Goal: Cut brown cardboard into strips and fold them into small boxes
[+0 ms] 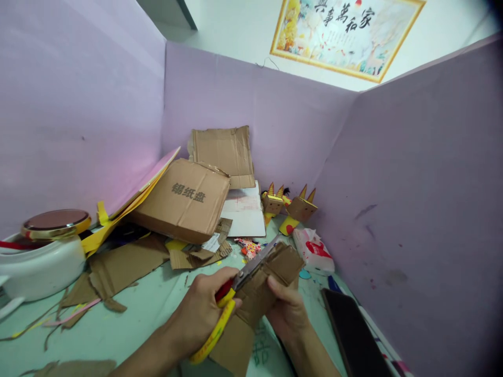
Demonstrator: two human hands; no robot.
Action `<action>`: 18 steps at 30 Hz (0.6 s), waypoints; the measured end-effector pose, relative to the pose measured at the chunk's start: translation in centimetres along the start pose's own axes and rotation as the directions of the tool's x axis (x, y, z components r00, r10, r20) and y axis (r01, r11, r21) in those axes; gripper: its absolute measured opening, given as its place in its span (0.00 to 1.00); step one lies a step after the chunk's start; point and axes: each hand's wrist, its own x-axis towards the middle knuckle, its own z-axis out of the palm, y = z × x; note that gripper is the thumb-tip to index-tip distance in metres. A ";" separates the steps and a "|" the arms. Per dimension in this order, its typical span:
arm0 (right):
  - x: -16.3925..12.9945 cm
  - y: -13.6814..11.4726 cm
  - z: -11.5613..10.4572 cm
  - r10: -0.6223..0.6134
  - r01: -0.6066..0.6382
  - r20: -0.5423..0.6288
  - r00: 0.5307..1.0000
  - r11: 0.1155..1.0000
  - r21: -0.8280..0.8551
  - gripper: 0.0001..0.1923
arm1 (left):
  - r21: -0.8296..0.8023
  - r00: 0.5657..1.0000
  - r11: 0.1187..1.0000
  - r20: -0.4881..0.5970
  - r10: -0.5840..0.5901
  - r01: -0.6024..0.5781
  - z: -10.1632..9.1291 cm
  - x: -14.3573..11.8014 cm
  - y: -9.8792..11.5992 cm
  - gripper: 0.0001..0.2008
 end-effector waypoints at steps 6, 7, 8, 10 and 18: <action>0.9 -1.6 -0.9 -0.095 0.102 -0.153 0.984 0.994 0.039 0.15 | 0.099 0.998 0.994 0.029 -0.047 0.044 0.5 0.3 -0.6 0.10; 1.0 -1.6 -0.8 -0.121 0.126 -0.145 0.982 0.992 0.025 0.15 | 0.167 0.999 0.985 -0.012 -0.045 0.047 0.5 0.3 -0.8 0.10; 1.0 -1.6 -0.7 -0.149 0.152 -0.140 0.979 0.988 0.010 0.14 | 0.238 0.997 0.971 -0.080 -0.023 0.041 0.4 0.2 -1.1 0.11; 1.0 -1.5 -0.5 -0.217 0.217 -0.141 0.966 0.976 -0.018 0.13 | 0.347 0.963 0.938 -0.256 0.088 0.006 0.4 0.2 -1.6 0.14; 0.6 -1.6 -0.1 -0.205 0.208 -0.119 0.971 0.978 0.008 0.15 | 0.314 0.946 0.946 -0.276 0.173 -0.082 1.3 -0.2 -1.3 0.21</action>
